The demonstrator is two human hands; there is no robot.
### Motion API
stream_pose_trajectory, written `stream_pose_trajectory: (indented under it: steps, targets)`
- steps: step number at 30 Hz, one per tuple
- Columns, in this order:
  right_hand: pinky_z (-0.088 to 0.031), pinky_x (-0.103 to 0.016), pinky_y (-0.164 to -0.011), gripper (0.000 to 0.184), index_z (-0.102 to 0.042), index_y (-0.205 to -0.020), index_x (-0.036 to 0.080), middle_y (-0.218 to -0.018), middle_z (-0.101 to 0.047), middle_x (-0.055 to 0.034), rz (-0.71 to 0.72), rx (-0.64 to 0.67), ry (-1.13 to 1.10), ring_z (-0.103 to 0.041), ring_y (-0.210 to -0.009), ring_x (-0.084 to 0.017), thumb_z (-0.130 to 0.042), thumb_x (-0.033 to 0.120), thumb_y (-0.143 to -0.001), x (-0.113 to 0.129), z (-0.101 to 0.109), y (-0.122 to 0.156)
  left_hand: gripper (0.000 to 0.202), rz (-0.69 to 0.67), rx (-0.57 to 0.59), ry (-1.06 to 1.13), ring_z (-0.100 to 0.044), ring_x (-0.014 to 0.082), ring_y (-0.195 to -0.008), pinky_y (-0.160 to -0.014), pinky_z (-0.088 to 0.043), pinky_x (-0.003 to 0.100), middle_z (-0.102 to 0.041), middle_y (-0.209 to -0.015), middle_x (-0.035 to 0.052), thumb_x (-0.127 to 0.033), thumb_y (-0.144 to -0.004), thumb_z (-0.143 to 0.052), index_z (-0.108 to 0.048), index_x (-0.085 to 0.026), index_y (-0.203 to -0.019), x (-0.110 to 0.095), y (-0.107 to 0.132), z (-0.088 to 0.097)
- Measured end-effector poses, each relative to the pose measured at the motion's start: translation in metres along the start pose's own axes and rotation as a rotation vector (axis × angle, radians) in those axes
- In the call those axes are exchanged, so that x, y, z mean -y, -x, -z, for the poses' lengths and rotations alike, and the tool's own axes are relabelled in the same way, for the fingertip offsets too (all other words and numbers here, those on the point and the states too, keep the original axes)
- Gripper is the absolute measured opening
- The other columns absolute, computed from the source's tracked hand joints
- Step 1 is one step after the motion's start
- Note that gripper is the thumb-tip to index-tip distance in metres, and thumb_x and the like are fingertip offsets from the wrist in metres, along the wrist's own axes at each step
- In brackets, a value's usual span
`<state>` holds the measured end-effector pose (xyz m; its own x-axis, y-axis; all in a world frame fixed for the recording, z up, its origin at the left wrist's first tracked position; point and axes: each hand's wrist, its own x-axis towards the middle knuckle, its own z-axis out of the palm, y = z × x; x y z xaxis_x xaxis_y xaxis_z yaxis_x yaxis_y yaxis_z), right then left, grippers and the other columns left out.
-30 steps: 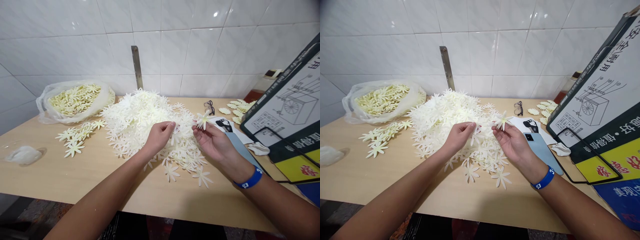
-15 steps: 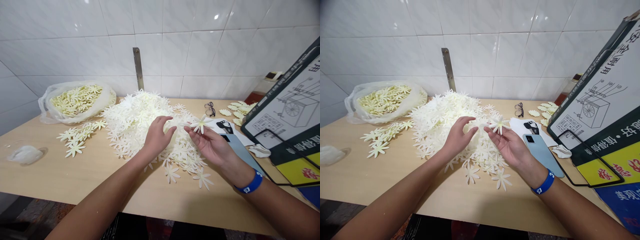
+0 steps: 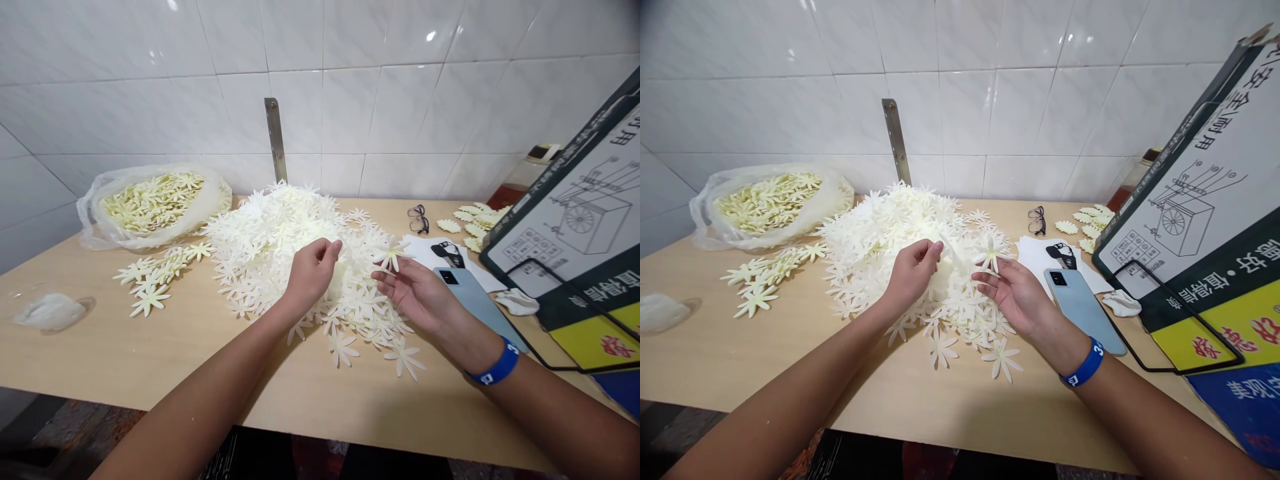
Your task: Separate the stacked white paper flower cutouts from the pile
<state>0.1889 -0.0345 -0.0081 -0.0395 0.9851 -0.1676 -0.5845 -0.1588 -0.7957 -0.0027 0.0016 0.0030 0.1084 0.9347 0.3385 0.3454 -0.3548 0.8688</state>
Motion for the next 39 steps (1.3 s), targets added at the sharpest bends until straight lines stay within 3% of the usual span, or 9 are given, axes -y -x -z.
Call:
stream_pose_trajectory:
  steps: [3, 6, 8, 11, 15, 20, 26, 33, 39]
  targets:
    - [-0.053, -0.019, -0.056, 0.017, -0.06, -0.078, 0.019, -0.075, -0.065, 0.0005, -0.015, 0.04, 0.028, -0.061, -0.061, -0.01, -0.077, 0.02, -0.073, 0.003, -0.001, 0.001, 0.04, -0.024, -0.033, -0.136, -0.052, 0.0141, -0.064, -0.061, -0.038, 0.028, -0.056, -0.065, -0.0002, -0.046, -0.093, -0.046, -0.052, -0.019, -0.065, 0.0, 0.001, 0.001]
    - [-0.049, -0.016, -0.052, 0.017, -0.059, -0.076, 0.018, -0.069, -0.061, 0.0016, -0.006, 0.088, 0.083, -0.055, -0.056, -0.007, -0.076, 0.022, -0.077, 0.002, -0.004, 0.004, 0.021, -0.177, -0.089, -0.133, -0.06, 0.0191, -0.095, -0.083, -0.044, 0.031, -0.068, -0.097, 0.0048, -0.036, -0.093, -0.05, -0.063, -0.02, -0.09, -0.006, 0.004, 0.0]
    - [-0.047, -0.017, -0.051, 0.018, -0.059, -0.076, 0.018, -0.067, -0.06, 0.0017, 0.007, 0.108, 0.144, -0.054, -0.054, -0.007, -0.076, 0.025, -0.077, 0.0, -0.006, 0.006, 0.022, -0.245, -0.03, -0.027, -0.06, 0.0193, -0.103, -0.092, -0.044, 0.032, -0.067, -0.108, 0.0069, -0.035, -0.093, -0.051, -0.063, -0.02, -0.103, -0.01, 0.007, -0.002]
    - [-0.046, -0.019, -0.049, 0.02, -0.061, -0.078, 0.018, -0.064, -0.058, 0.0024, 0.011, 0.151, 0.236, -0.053, -0.051, -0.007, -0.076, 0.031, -0.077, -0.004, -0.008, 0.008, 0.029, -0.202, 0.157, 0.163, -0.063, 0.0163, -0.091, -0.083, -0.049, 0.028, -0.067, -0.101, 0.0062, -0.035, -0.088, -0.06, -0.062, -0.021, -0.113, -0.013, 0.011, -0.008]
    - [-0.05, -0.022, -0.057, 0.024, -0.063, -0.085, 0.018, -0.069, -0.062, 0.0008, 0.027, 0.202, 0.311, -0.061, -0.06, -0.01, -0.078, 0.034, -0.075, -0.005, -0.011, 0.009, 0.023, -0.064, 0.195, 0.263, -0.056, 0.0101, -0.067, -0.063, -0.046, 0.022, -0.063, -0.083, 0.0017, -0.028, -0.085, -0.062, -0.063, -0.02, -0.106, -0.008, 0.011, -0.014]
    - [-0.053, -0.025, -0.064, 0.025, -0.066, -0.082, 0.016, -0.074, -0.068, -0.0031, 0.011, 0.197, 0.411, -0.066, -0.066, -0.013, -0.079, 0.035, -0.073, -0.002, -0.012, 0.008, 0.023, 0.015, 0.197, 0.32, -0.055, 0.0107, -0.063, -0.059, -0.043, 0.023, -0.059, -0.072, -0.0003, -0.028, -0.085, -0.061, -0.061, -0.019, -0.106, -0.005, 0.007, -0.012]
    - [-0.052, -0.025, -0.061, 0.027, -0.067, -0.074, 0.016, -0.069, -0.069, -0.0036, 0.05, 0.16, 0.449, -0.065, -0.062, -0.014, -0.08, 0.04, -0.072, 0.0, -0.011, 0.009, 0.015, -0.321, -0.061, -0.038, -0.058, 0.0198, -0.105, -0.083, -0.049, 0.031, -0.064, -0.11, 0.0065, -0.021, -0.082, -0.066, -0.067, -0.022, -0.097, -0.009, 0.009, -0.008]
    - [-0.048, -0.022, -0.053, 0.029, -0.067, -0.069, 0.016, -0.062, -0.066, -0.0026, 0.113, 0.162, 0.464, -0.059, -0.053, -0.011, -0.078, 0.043, -0.074, 0.004, -0.011, 0.011, 0.011, -0.431, 0.22, 0.068, -0.067, 0.0154, -0.083, -0.078, -0.052, 0.029, -0.074, -0.089, 0.0041, -0.023, -0.086, -0.064, -0.073, -0.021, -0.09, -0.013, 0.011, -0.008]
    - [-0.047, -0.022, -0.054, 0.027, -0.067, -0.07, 0.017, -0.064, -0.065, -0.0022, 0.11, 0.202, 0.425, -0.059, -0.055, -0.011, -0.077, 0.04, -0.076, 0.004, -0.008, 0.009, 0.011, -0.186, 0.245, 0.199, -0.067, 0.0149, -0.081, -0.077, -0.053, 0.027, -0.074, -0.088, 0.0039, -0.026, -0.082, -0.067, -0.073, -0.018, -0.088, -0.014, 0.012, -0.01]
